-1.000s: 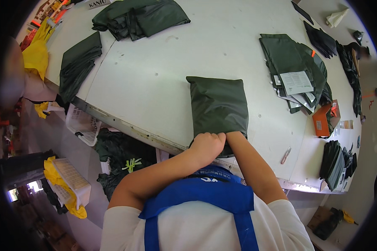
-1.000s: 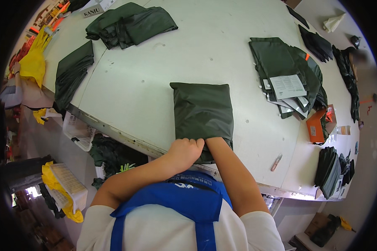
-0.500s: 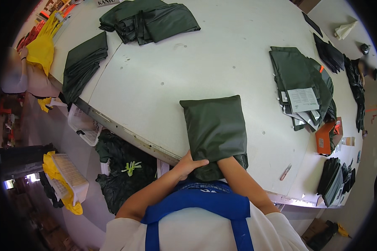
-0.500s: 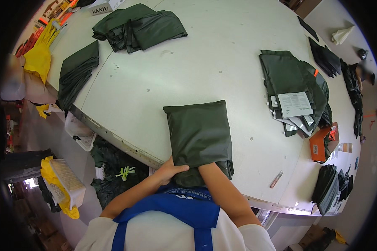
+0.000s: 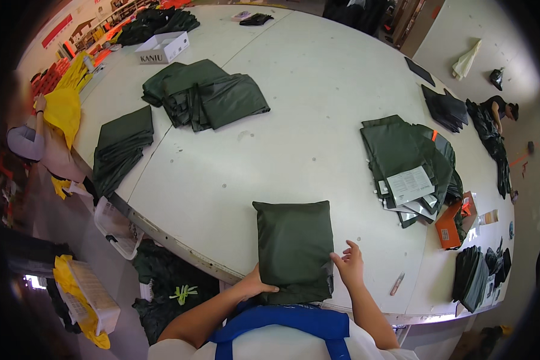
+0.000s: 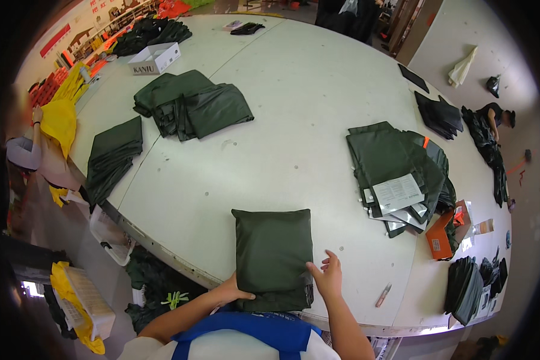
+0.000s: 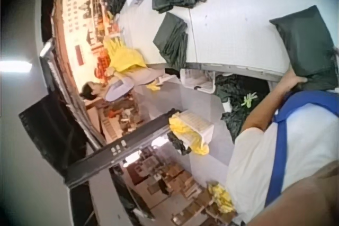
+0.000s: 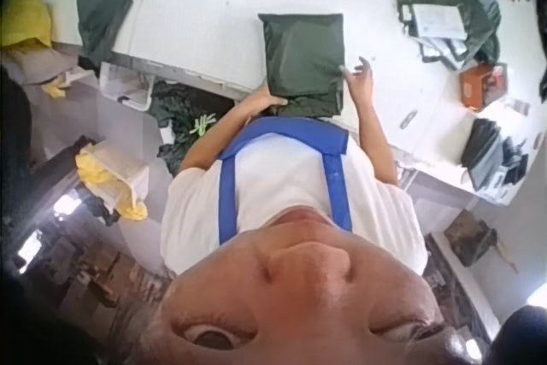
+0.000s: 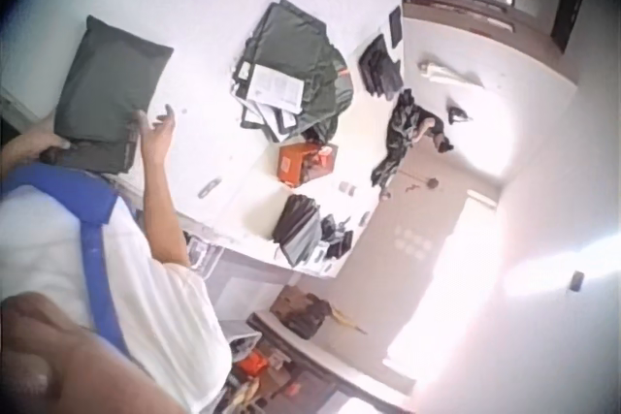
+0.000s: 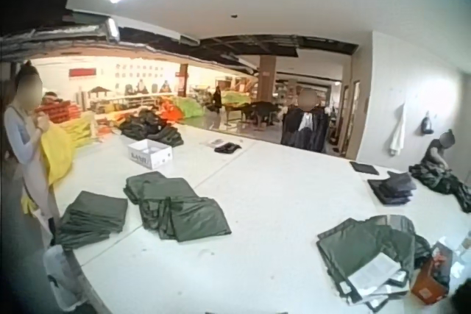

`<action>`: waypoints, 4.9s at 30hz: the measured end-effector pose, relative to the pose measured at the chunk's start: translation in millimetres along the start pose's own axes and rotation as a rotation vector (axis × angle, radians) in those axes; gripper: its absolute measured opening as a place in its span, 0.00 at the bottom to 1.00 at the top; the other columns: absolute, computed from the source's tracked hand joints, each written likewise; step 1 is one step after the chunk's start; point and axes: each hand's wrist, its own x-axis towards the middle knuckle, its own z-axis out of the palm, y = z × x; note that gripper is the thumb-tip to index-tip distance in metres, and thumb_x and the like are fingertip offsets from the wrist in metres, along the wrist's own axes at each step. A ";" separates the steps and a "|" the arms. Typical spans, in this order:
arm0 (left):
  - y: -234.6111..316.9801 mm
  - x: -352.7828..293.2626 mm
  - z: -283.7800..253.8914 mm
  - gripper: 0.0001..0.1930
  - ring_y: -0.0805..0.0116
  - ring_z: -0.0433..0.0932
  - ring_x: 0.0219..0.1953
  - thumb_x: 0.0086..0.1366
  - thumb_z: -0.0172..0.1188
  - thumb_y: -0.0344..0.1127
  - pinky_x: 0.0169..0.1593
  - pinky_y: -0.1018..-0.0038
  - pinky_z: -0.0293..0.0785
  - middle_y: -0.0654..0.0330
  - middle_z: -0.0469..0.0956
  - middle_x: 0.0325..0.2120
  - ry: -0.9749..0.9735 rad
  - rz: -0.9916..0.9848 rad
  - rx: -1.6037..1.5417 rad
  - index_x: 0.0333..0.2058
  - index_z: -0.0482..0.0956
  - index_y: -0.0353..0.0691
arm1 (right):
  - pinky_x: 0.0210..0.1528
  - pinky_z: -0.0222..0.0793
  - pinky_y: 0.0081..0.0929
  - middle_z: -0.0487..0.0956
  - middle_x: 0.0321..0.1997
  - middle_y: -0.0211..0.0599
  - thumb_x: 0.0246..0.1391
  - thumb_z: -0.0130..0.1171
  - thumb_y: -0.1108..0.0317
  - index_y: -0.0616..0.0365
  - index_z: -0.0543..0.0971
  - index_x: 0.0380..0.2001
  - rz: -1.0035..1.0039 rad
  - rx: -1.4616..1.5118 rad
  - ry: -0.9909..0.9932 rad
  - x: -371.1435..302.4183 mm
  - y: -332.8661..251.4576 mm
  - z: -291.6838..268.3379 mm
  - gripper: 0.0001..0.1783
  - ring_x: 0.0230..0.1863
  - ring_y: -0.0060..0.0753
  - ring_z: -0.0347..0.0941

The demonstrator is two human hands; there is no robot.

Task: The person folds a dark green raincoat on a white table, aligns the sleeves, and folds it into a compact rectangle. They then place the folded coat into a small plastic bag and set it aside. The person repeats this process with another raincoat.

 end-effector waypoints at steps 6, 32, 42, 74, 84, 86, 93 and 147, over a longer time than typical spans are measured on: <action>-7.5 -15.4 -4.7 0.46 0.61 0.53 0.66 0.53 0.68 0.35 0.68 0.68 0.48 0.51 0.57 0.64 -0.041 0.000 0.308 0.66 0.50 0.33 | 0.50 0.70 0.35 0.78 0.46 0.57 0.42 0.70 0.45 0.75 0.73 0.48 0.140 0.125 -0.208 8.0 61.0 31.8 0.43 0.49 0.44 0.75; 38.1 82.1 -0.1 0.23 0.58 0.76 0.46 0.70 0.41 0.46 0.50 0.66 0.70 0.50 0.79 0.43 0.089 -0.210 0.069 0.51 0.75 0.33 | 0.64 0.57 0.39 0.67 0.59 0.51 0.43 0.70 0.50 0.54 0.66 0.62 -0.411 -0.047 -0.424 47.5 -51.1 1.3 0.44 0.62 0.47 0.62; 42.0 72.2 39.6 0.25 0.47 0.75 0.50 0.69 0.40 0.48 0.53 0.62 0.68 0.40 0.76 0.46 0.049 0.016 0.459 0.46 0.77 0.32 | 0.59 0.58 0.34 0.66 0.56 0.35 0.29 0.78 0.61 0.49 0.62 0.61 -0.193 0.113 -0.531 25.3 -48.8 -33.0 0.52 0.57 0.34 0.61; 54.7 61.6 53.6 0.12 0.50 0.76 0.26 0.58 0.59 0.31 0.31 0.60 0.69 0.49 0.75 0.21 0.231 0.209 0.440 0.39 0.67 0.41 | 0.54 0.65 0.25 0.71 0.53 0.32 0.54 0.62 0.66 0.54 0.70 0.54 -0.196 0.329 -0.514 31.9 -35.1 -54.0 0.24 0.51 0.25 0.69; 70.7 74.9 56.9 0.06 0.52 0.76 0.21 0.58 0.57 0.35 0.23 0.59 0.70 0.54 0.75 0.18 0.471 0.628 1.029 0.27 0.71 0.42 | 0.41 0.73 0.44 0.70 0.49 0.46 0.44 0.66 0.68 0.54 0.70 0.41 -0.486 -0.525 0.059 15.9 -45.1 13.4 0.20 0.40 0.55 0.75; 68.1 72.5 55.1 0.06 0.54 0.76 0.20 0.58 0.57 0.34 0.21 0.60 0.70 0.56 0.75 0.17 0.448 0.702 1.083 0.26 0.70 0.42 | 0.39 0.72 0.43 0.70 0.47 0.47 0.41 0.69 0.66 0.57 0.67 0.41 -0.511 -0.366 0.107 24.4 -35.2 19.3 0.25 0.38 0.52 0.75; 74.3 70.6 49.8 0.05 0.56 0.76 0.19 0.58 0.55 0.33 0.20 0.62 0.70 0.58 0.74 0.16 0.367 0.783 1.161 0.25 0.70 0.44 | 0.40 0.71 0.38 0.78 0.32 0.49 0.30 0.76 0.55 0.65 0.67 0.42 -0.334 -0.302 -0.213 81.4 -40.3 15.2 0.39 0.37 0.51 0.76; 62.3 25.8 36.7 0.13 0.44 0.77 0.29 0.55 0.55 0.29 0.32 0.55 0.73 0.44 0.77 0.26 0.395 0.349 1.109 0.40 0.67 0.34 | 0.69 0.45 0.45 0.61 0.66 0.48 0.42 0.68 0.63 0.57 0.66 0.59 -0.861 -0.169 -0.044 -4.9 -32.4 39.9 0.39 0.67 0.51 0.54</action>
